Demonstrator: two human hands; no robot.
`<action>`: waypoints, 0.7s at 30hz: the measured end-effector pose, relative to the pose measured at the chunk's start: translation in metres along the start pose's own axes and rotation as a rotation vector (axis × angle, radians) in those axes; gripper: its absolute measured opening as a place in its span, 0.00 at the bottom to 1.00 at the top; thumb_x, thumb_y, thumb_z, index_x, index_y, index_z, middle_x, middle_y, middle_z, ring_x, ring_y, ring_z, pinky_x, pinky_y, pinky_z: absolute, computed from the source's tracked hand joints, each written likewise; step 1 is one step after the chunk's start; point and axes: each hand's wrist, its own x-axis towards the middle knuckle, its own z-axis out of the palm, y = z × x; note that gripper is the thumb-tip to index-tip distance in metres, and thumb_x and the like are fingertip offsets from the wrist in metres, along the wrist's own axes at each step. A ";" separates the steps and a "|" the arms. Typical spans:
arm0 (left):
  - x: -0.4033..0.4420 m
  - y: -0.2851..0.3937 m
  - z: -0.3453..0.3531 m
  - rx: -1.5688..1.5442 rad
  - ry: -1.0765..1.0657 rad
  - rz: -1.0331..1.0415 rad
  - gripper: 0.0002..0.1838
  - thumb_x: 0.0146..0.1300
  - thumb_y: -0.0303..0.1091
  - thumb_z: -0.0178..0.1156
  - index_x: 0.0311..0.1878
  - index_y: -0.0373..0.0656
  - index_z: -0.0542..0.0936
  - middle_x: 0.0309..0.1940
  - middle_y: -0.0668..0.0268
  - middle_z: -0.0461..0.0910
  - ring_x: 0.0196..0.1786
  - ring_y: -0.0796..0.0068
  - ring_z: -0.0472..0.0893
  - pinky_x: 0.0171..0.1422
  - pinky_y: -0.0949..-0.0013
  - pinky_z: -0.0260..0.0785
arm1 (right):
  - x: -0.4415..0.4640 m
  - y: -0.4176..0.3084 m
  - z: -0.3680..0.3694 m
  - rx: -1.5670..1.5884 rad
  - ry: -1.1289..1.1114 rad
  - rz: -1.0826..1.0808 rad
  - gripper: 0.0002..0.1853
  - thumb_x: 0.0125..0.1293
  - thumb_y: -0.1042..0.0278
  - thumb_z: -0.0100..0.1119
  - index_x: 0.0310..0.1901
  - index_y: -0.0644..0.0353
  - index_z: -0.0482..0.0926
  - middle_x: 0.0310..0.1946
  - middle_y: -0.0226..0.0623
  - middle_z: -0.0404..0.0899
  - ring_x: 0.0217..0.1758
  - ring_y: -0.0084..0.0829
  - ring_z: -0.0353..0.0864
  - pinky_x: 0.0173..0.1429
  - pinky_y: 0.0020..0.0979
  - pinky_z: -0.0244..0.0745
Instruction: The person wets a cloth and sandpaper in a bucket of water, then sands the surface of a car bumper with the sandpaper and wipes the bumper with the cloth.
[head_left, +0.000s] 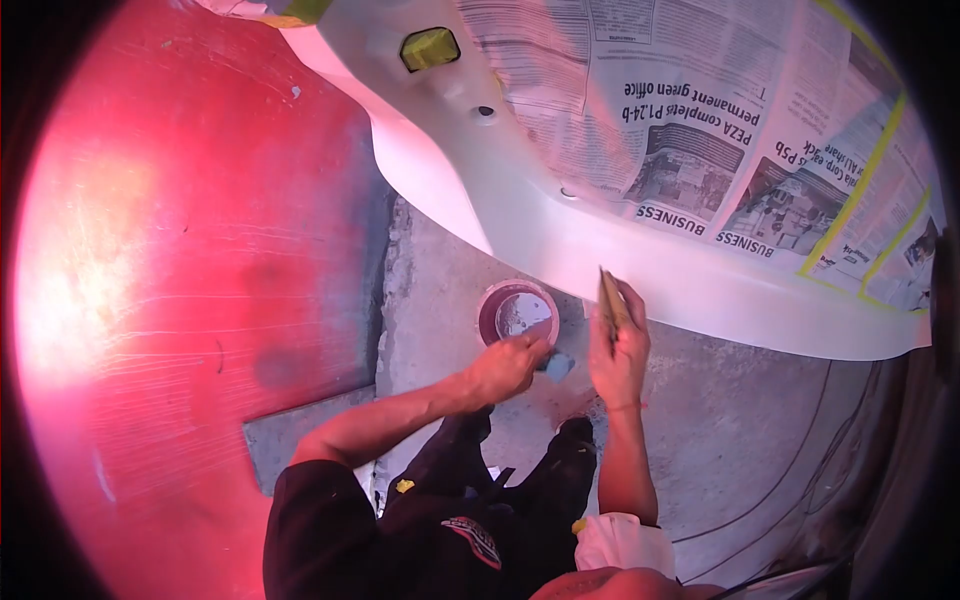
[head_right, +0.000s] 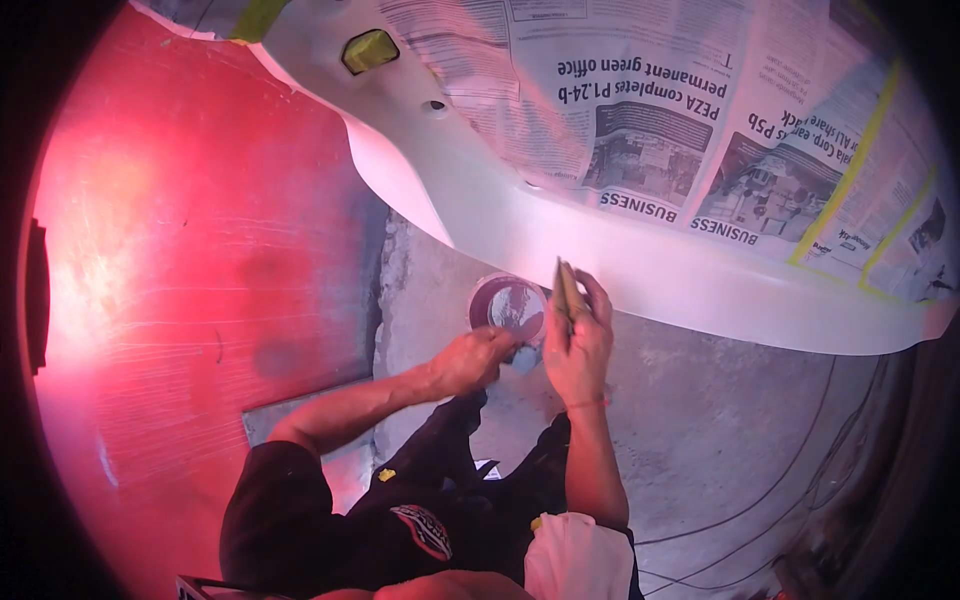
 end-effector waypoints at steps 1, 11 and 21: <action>-0.022 -0.006 0.017 -0.064 -0.027 -0.100 0.09 0.62 0.28 0.54 0.45 0.38 0.75 0.39 0.47 0.79 0.44 0.45 0.81 0.50 0.49 0.74 | 0.015 0.003 0.023 -0.122 0.007 -0.133 0.23 0.62 0.74 0.59 0.61 0.59 0.78 0.60 0.42 0.73 0.55 0.46 0.75 0.60 0.40 0.73; -0.161 -0.037 0.067 -0.408 -0.218 -0.657 0.18 0.74 0.44 0.49 0.48 0.37 0.76 0.40 0.45 0.81 0.48 0.41 0.80 0.52 0.49 0.72 | 0.090 -0.087 0.164 -0.375 0.157 -0.292 0.25 0.65 0.60 0.60 0.60 0.64 0.77 0.62 0.36 0.71 0.55 0.43 0.67 0.60 0.46 0.66; -0.062 0.038 -0.152 -0.020 0.320 -0.099 0.16 0.64 0.33 0.63 0.53 0.38 0.80 0.50 0.51 0.79 0.46 0.54 0.81 0.49 0.56 0.74 | 0.043 -0.021 0.104 -0.453 -0.024 -0.246 0.20 0.71 0.58 0.53 0.58 0.60 0.80 0.59 0.31 0.77 0.52 0.43 0.71 0.57 0.43 0.67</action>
